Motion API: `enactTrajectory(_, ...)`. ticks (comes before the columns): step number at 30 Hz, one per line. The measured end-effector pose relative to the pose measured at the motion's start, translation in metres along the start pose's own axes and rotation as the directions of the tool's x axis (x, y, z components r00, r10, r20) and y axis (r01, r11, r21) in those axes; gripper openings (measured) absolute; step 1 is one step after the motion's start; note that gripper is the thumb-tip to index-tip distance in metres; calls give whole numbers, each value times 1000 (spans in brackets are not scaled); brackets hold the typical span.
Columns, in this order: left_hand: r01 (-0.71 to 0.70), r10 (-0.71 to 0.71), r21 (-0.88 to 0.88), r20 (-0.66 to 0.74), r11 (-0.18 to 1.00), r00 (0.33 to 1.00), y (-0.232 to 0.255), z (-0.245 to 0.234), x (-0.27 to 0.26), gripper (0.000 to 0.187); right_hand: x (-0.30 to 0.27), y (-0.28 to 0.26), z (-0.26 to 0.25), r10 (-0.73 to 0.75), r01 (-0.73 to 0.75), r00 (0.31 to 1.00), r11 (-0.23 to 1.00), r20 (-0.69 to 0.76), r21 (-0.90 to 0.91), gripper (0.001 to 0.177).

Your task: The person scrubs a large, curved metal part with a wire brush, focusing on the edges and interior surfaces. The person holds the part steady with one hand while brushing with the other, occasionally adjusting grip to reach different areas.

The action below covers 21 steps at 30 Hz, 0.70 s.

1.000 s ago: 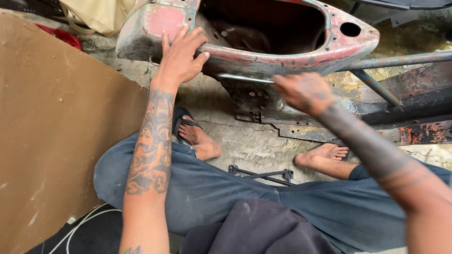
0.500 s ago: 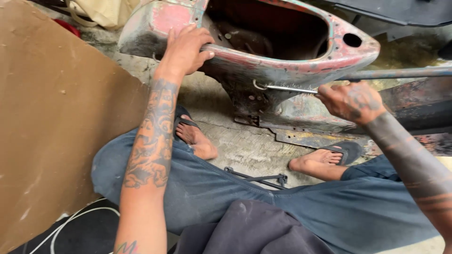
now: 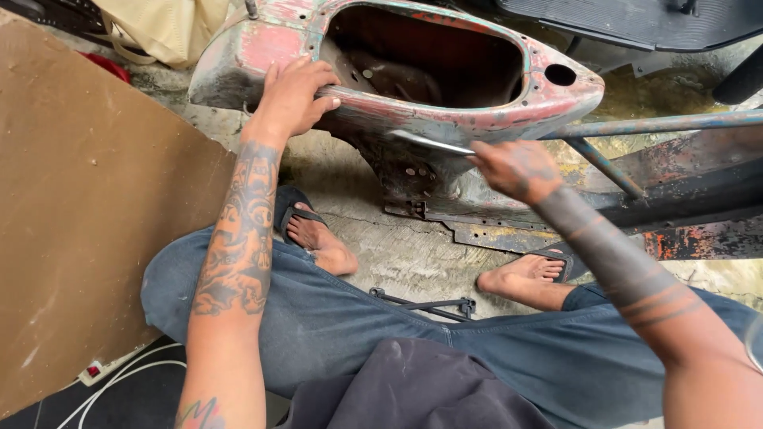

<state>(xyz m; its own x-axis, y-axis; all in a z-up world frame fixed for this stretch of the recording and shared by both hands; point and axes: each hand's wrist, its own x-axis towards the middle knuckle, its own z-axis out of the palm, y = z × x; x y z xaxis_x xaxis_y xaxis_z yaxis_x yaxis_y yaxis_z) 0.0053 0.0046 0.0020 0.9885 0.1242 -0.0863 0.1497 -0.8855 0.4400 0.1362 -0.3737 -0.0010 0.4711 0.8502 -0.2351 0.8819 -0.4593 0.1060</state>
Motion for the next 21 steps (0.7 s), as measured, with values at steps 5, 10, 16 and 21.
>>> enactTrajectory(5,12,-13,-32,-20,999,1000,1,2,-3,34,-93,71,53,255,-245,962,964,100,-100,33)
enactTrajectory(10,63,-63,-9,10,998,998,11,2,-4,35,-177,91,107,538,-507,832,836,-137,208,36)
enactTrajectory(16,148,-149,113,7,983,989,11,16,-1,44,-115,41,99,777,-252,621,324,-105,912,30)
enactTrajectory(21,226,-229,202,-10,953,973,-4,50,32,44,-29,-34,110,784,79,614,56,-93,995,30)
